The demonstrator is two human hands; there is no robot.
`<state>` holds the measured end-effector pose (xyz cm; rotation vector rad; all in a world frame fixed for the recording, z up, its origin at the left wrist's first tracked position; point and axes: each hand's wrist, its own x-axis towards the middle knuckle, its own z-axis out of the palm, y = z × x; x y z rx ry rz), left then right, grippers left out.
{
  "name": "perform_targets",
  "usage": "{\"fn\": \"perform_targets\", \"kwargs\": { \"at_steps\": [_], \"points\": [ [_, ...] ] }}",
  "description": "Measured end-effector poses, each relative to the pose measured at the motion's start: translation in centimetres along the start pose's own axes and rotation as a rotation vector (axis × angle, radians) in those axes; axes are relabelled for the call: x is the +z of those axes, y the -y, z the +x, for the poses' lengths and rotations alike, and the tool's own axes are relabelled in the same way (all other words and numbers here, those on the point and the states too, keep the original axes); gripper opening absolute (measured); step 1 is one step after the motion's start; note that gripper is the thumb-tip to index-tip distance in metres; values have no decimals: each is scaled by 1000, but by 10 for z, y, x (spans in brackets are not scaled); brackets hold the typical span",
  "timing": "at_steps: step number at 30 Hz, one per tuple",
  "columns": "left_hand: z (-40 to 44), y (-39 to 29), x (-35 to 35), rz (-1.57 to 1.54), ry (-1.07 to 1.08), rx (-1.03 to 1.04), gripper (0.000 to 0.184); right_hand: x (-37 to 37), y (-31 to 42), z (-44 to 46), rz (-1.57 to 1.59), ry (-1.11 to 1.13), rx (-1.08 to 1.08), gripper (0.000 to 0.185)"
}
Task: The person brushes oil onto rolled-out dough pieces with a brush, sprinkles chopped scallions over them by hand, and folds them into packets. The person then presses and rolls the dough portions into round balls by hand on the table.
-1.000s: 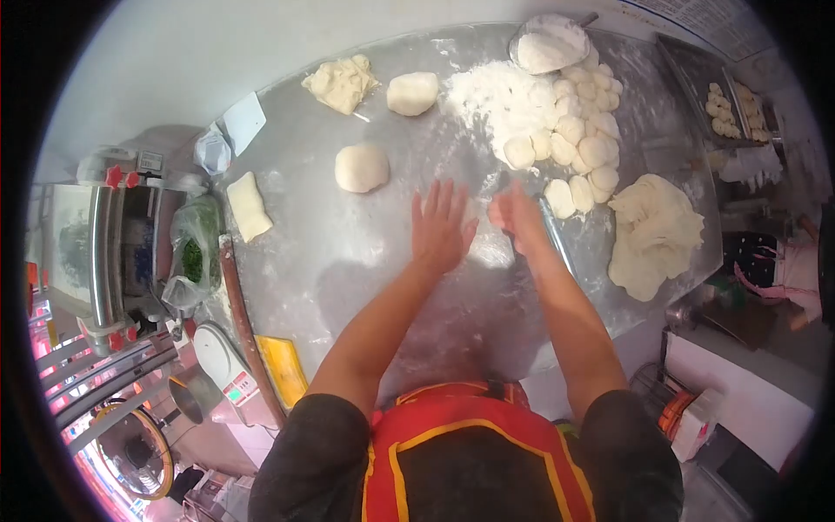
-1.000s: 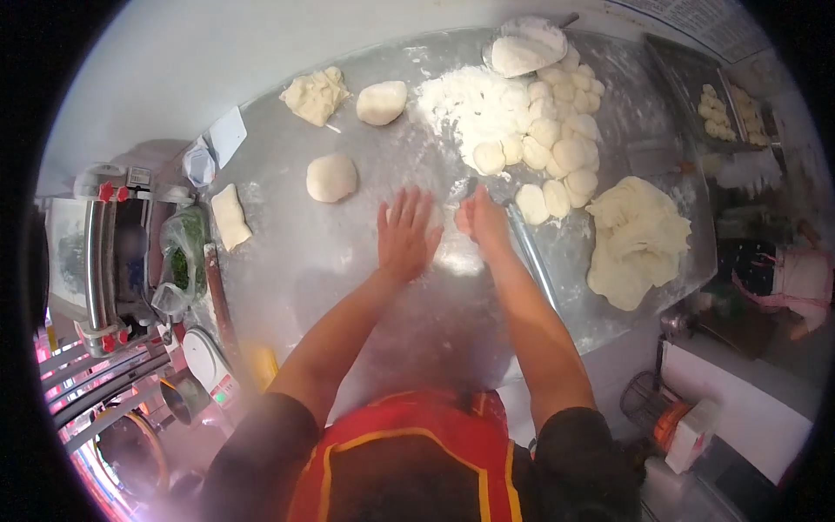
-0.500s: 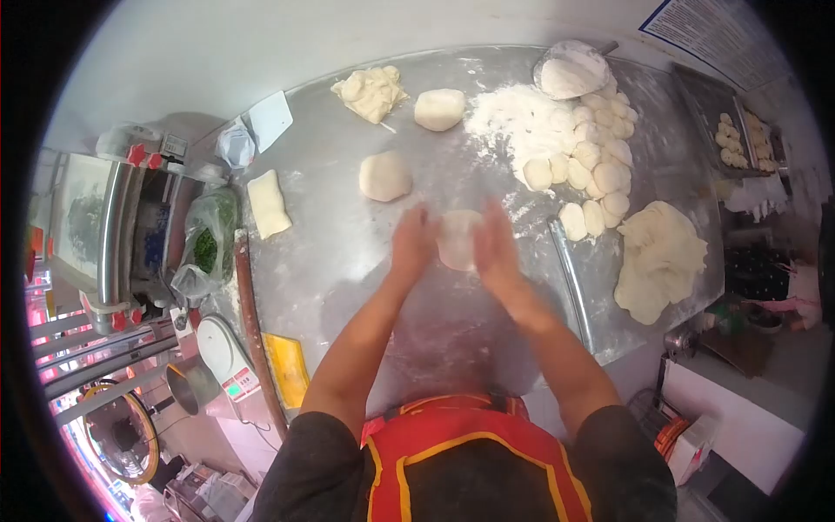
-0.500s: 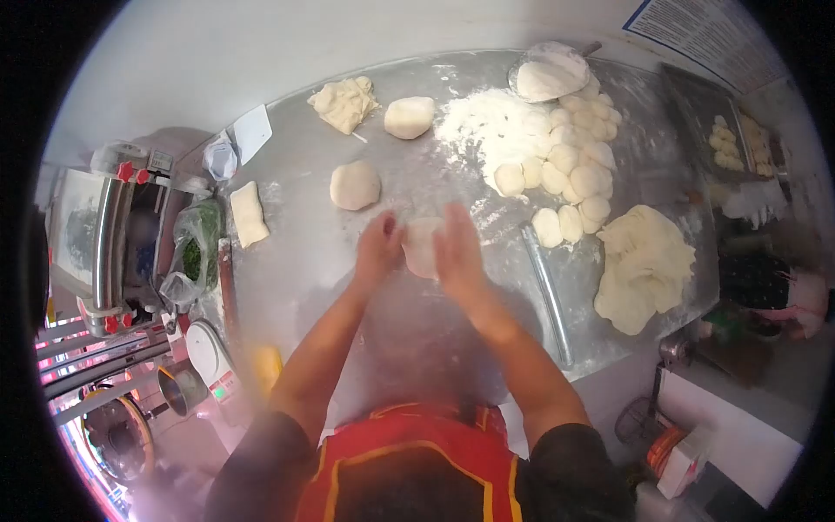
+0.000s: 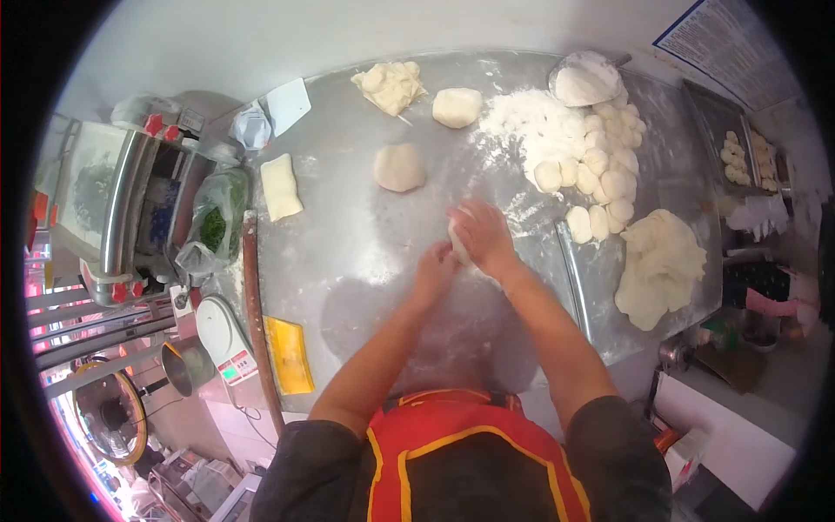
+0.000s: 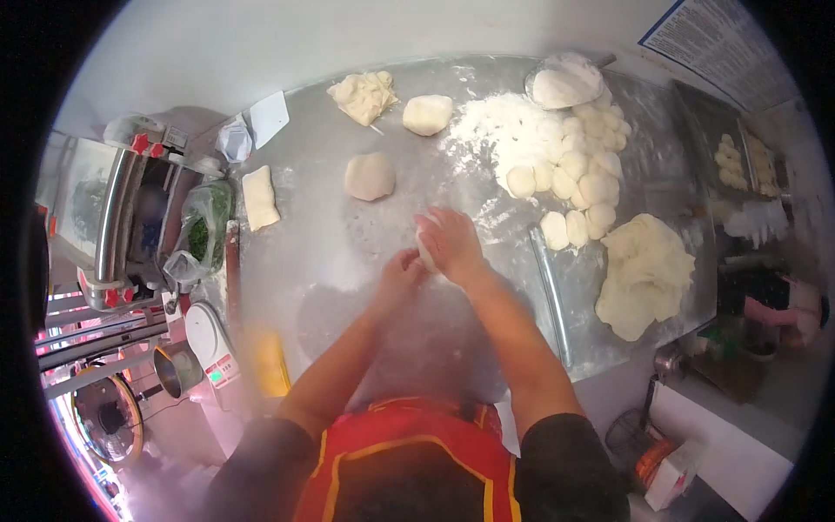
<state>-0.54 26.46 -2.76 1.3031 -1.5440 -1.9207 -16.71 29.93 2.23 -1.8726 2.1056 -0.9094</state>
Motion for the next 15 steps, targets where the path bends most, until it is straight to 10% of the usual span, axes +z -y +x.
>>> {"fn": "perform_targets", "kwargs": {
  "at_steps": [4, 15],
  "points": [
    [-16, -34, 6, 37, -256, 108, 37, 12, 34, -33, -179, -175, 542, 36],
    [0, -42, 9, 408, -60, 75, 34, 2, 33, -28, -214, 4, 367, 42]
  ]
}}
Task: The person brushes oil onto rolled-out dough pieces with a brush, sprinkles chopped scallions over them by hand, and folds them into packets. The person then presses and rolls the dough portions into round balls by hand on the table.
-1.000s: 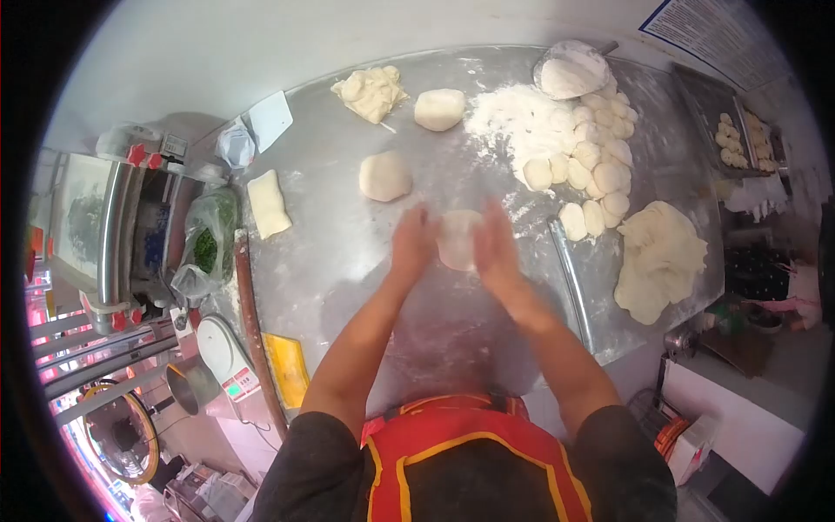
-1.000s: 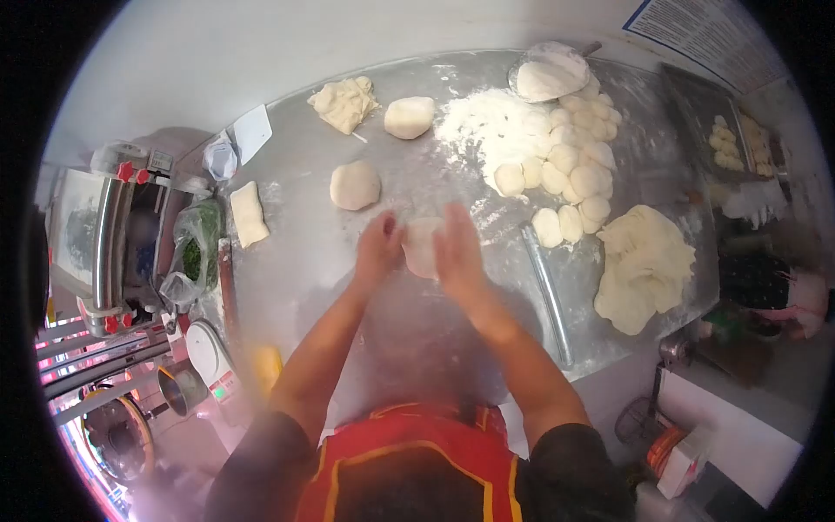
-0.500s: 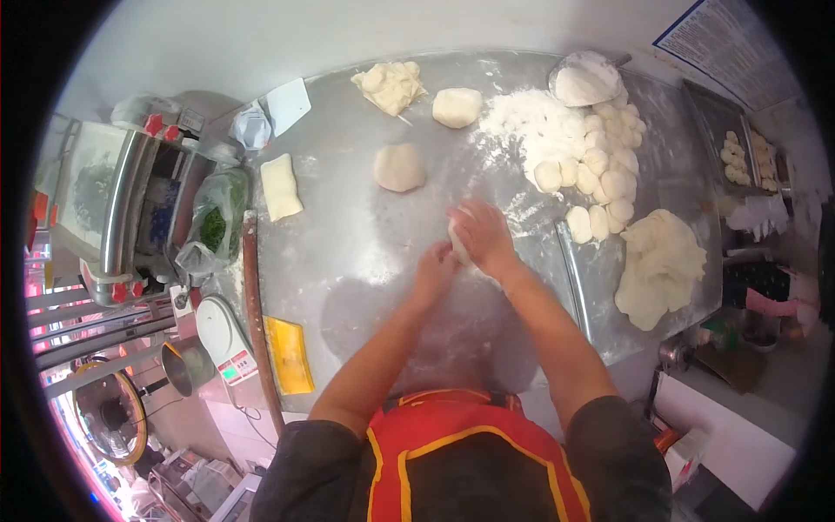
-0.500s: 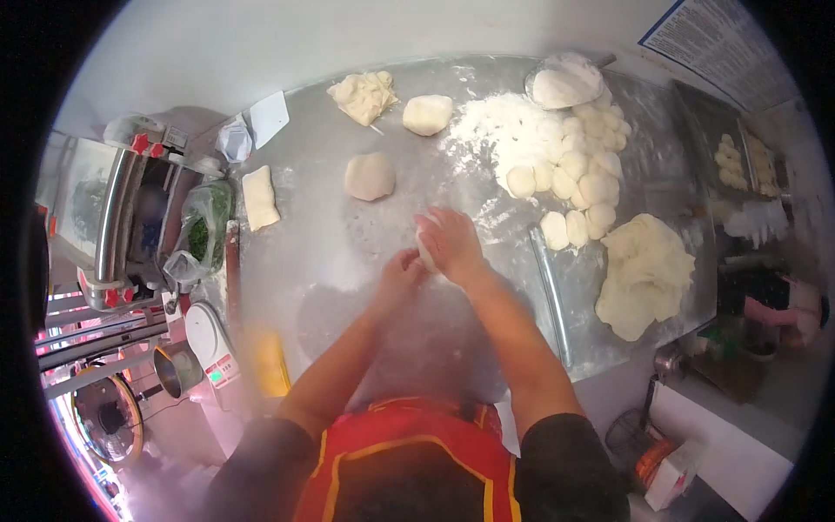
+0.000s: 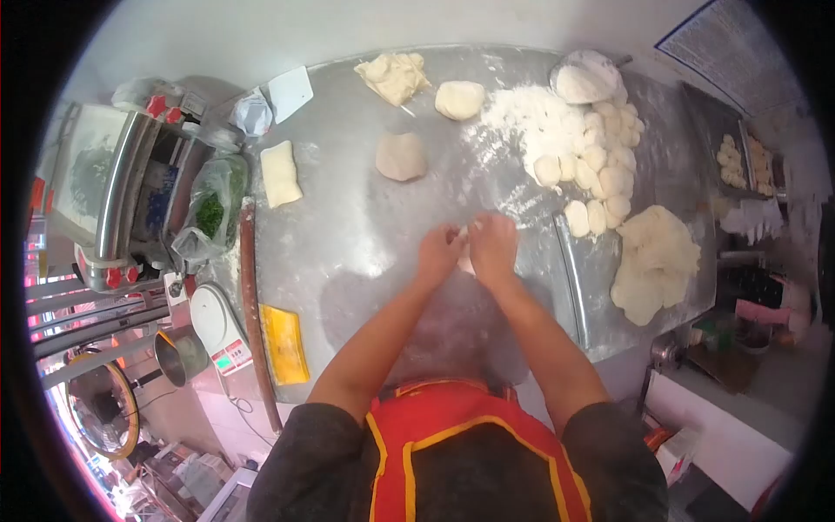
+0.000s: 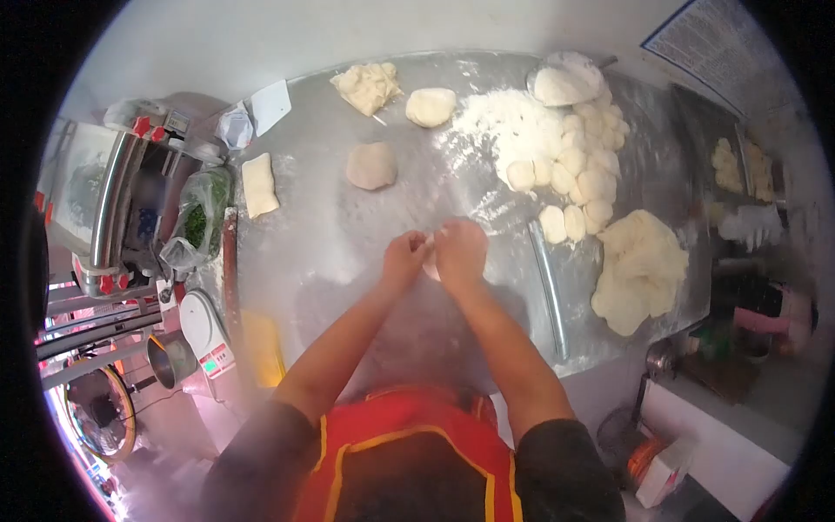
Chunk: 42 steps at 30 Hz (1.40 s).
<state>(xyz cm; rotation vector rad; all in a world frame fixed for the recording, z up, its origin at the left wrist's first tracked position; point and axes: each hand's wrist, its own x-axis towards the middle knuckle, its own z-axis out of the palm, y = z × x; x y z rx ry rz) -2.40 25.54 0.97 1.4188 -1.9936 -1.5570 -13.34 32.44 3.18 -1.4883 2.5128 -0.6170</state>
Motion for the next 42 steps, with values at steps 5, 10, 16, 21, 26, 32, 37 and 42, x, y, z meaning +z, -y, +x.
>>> {"fn": "perform_targets", "kwargs": {
  "at_steps": [5, 10, 16, 21, 26, 32, 37, 42],
  "points": [
    [-33, 10, -61, -40, -230, -27, 38, 7, -6, -59, 180, -128, -112, 64],
    [-14, 63, -155, 229, -799, 194, 35, 51, 68, -37, 228, -53, -184, 68],
    [62, 89, -271, 495, -759, 40, 42, 46, 118, 59, 605, 191, -307, 63],
    [110, 101, -296, 130, -746, -285, 49, 36, -11, 146, 20, -156, -12, 61],
    [120, 107, -305, -597, -424, -229, 32, 41, -39, 193, -120, -51, -12, 63],
    [83, 36, -283, -442, -462, -38, 28, -22, 35, 20, -83, 533, -746, 68],
    [38, -10, -222, -633, -292, 10, 29, -36, -14, -22, 140, 315, -316, 59],
    [23, 12, -79, -354, -123, 2, 47, -42, 5, 12, 581, 68, -28, 49]
  ]
}}
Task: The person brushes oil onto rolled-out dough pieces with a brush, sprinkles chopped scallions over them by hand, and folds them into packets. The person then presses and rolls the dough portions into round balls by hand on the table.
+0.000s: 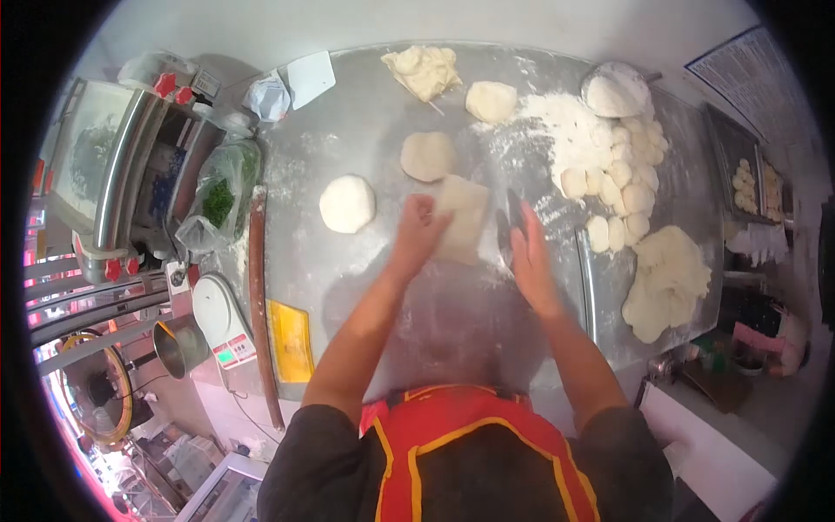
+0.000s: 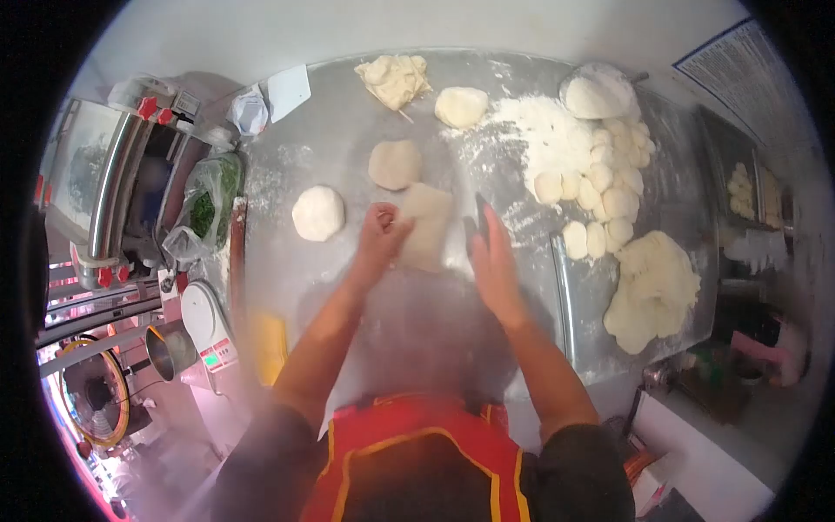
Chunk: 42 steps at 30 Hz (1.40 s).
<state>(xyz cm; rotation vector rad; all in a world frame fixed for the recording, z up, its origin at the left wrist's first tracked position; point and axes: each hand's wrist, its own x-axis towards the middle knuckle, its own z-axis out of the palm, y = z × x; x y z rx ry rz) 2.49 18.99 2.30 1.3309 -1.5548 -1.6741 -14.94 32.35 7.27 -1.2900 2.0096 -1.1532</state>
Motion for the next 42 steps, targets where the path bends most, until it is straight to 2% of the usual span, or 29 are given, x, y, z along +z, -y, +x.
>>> {"fn": "perform_targets", "kwargs": {
  "at_steps": [2, 5, 6, 9, 12, 15, 16, 18, 19, 22, 24, 25, 27, 28, 30, 31, 32, 33, 35, 36, 38, 41, 42],
  "points": [
    [-20, 7, 32, 233, -59, 139, 46, 31, -34, 9, -46, -34, -8, 49],
    [-37, 6, 53, 285, 24, 150, 46, 59, -47, 13, -53, -78, 8, 49],
    [-39, 4, 56, 393, -1, 180, 49, 63, -44, 11, -44, -90, 23, 49],
    [-44, -9, 53, 524, 88, -19, 55, 57, -41, -5, 211, -156, 132, 48],
    [-54, -25, 57, 801, 21, 56, 61, 66, -55, -42, -157, -99, -12, 46],
    [-46, 14, 59, 782, -1, 514, 65, 44, -1, -55, 38, 101, 22, 48],
    [-50, 20, 58, 806, 49, 544, 64, 50, -14, -62, -130, 78, 22, 49],
    [-65, 30, 56, 856, 150, 601, 61, 37, -12, -55, -243, 39, -115, 50],
    [-66, 31, 56, 892, 148, 594, 60, 34, -11, -50, -299, 17, -182, 51],
    [-58, 31, 60, 989, 119, 601, 58, 55, -27, -38, -481, 65, -195, 53],
    [-58, 31, 61, 1039, 84, 625, 57, 55, -37, -28, -675, 98, -303, 52],
    [-64, 33, 61, 1052, 111, 607, 56, 52, -38, -32, -772, 118, -350, 52],
    [-52, 25, 58, 1080, 128, 605, 54, 41, -48, -22, -492, 142, -186, 51],
    [-40, 21, 51, 841, 140, 499, 53, 35, -49, -10, -349, 156, -114, 51],
    [-23, 20, 36, 363, 182, 269, 49, 29, -55, 6, -288, 0, -85, 48],
    [-17, 18, 36, 379, 149, 200, 47, 28, -52, 11, -255, -73, -60, 47],
    [-9, 15, 38, 396, 119, 131, 44, 29, -50, 21, -73, 112, 182, 42],
    [1, 8, 40, 413, 87, 70, 42, 27, -39, 30, -92, 193, 242, 39],
    [7, -18, 38, 417, 234, -61, 44, 23, -20, 38, -128, 360, 365, 34],
    [-1, -23, 36, 419, 314, -142, 44, 24, -21, 27, -205, 309, 234, 34],
    [-29, -19, 27, 555, 277, 190, 49, 21, -19, 4, -360, 195, -46, 35],
    [-72, 25, 28, 739, 185, 689, 46, 26, -8, -56, -282, 83, -365, 35],
    [-83, 40, 31, 796, 148, 854, 45, 32, -6, -69, -350, 64, -355, 34]
  ]
}}
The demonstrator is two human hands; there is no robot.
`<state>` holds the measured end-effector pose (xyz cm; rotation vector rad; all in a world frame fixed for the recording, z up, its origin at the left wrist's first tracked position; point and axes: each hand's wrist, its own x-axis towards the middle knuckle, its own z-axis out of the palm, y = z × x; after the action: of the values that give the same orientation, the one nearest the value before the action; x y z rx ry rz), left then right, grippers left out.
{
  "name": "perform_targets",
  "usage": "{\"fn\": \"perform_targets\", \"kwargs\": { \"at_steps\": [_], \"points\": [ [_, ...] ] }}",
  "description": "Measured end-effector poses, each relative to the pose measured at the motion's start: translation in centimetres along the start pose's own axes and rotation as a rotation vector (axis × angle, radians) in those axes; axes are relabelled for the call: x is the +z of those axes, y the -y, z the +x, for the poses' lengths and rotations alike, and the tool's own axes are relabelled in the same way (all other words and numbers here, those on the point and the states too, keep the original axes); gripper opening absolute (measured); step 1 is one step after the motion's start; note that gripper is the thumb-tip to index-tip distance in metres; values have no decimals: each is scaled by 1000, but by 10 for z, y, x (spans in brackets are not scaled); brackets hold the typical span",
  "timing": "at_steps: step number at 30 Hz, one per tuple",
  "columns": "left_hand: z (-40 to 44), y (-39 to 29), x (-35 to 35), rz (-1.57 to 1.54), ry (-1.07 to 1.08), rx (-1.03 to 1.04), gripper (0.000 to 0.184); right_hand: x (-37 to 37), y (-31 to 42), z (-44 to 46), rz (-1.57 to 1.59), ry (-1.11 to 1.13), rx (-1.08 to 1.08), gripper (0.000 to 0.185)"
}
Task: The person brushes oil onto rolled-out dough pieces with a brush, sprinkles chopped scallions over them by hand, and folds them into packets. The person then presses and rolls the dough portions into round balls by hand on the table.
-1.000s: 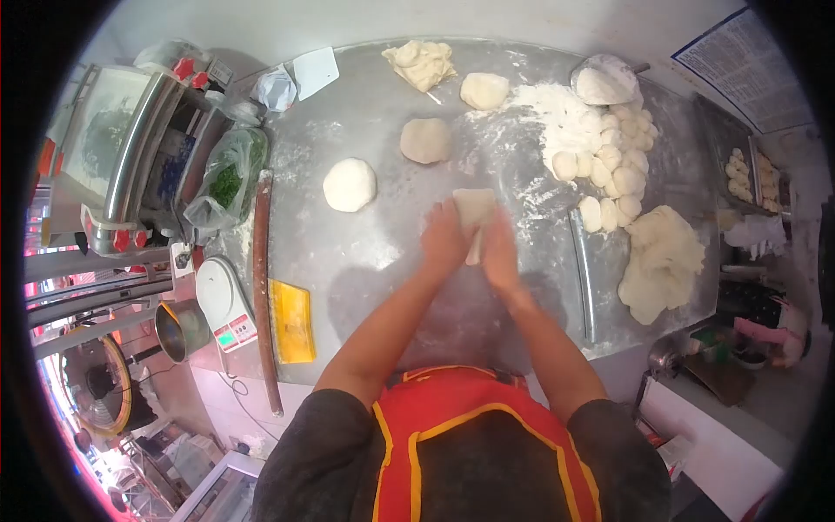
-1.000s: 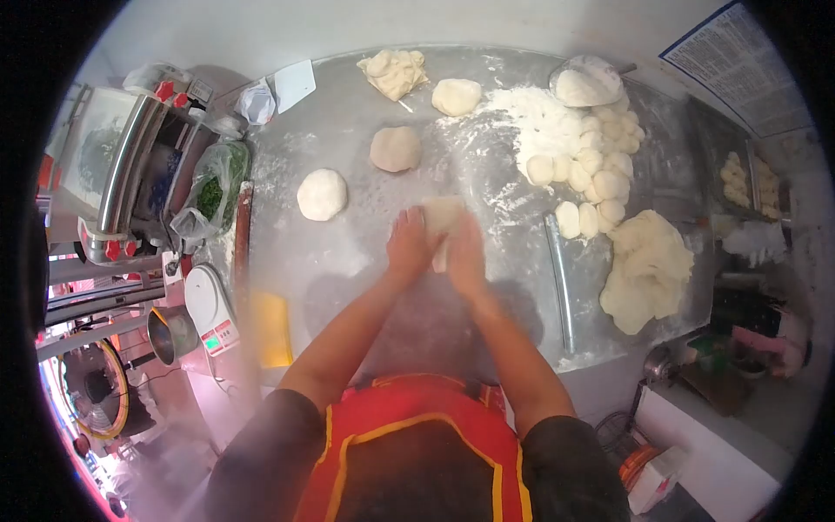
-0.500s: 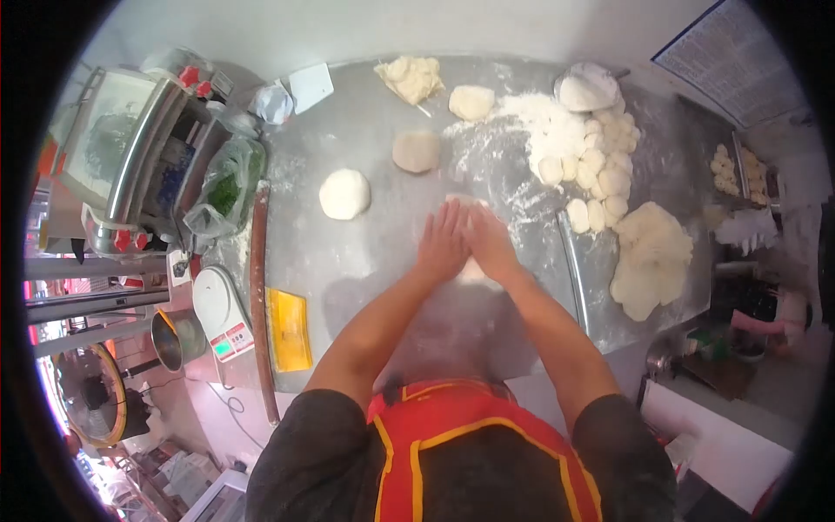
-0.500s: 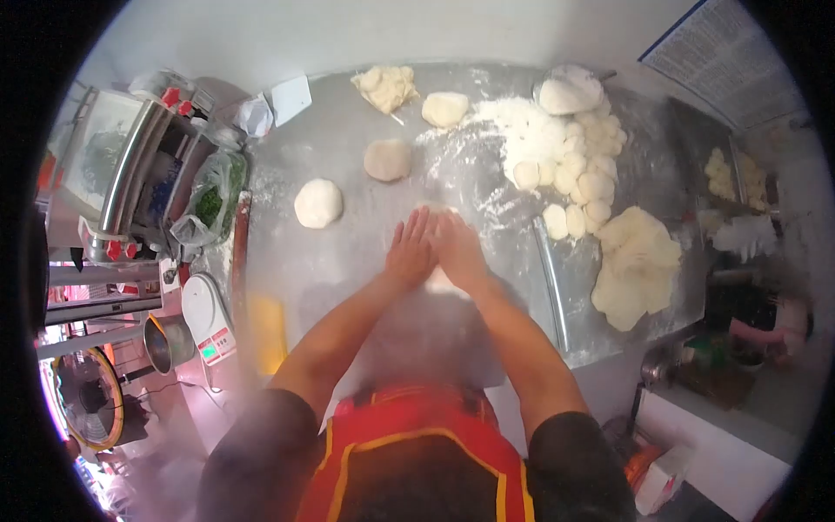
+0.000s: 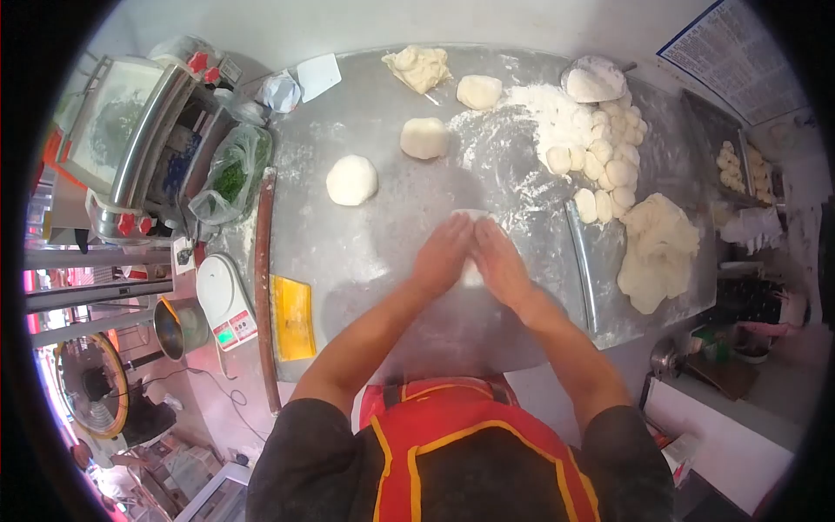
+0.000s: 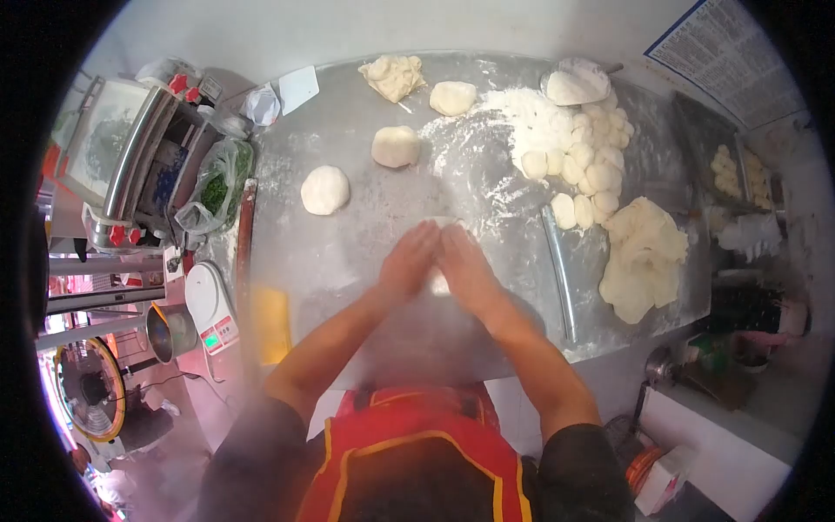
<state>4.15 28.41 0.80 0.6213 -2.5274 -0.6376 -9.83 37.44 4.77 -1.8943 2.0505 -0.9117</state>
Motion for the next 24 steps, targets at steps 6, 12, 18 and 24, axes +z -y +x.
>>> {"fn": "perform_targets", "kwargs": {
  "at_steps": [6, 12, 18, 24],
  "points": [
    [2, -13, -1, 119, 42, -13, 46, 2, 2, 8, -291, 207, 29, 33],
    [-13, -18, -46, -357, 6, -526, 37, -6, -42, 55, -9, 133, 118, 36],
    [-76, -11, -46, -470, -219, -877, 34, 62, 6, 73, 53, 639, -186, 44],
    [-81, 6, -55, -424, -319, -798, 33, 25, -20, 21, 49, 304, 399, 48]
  ]
}}
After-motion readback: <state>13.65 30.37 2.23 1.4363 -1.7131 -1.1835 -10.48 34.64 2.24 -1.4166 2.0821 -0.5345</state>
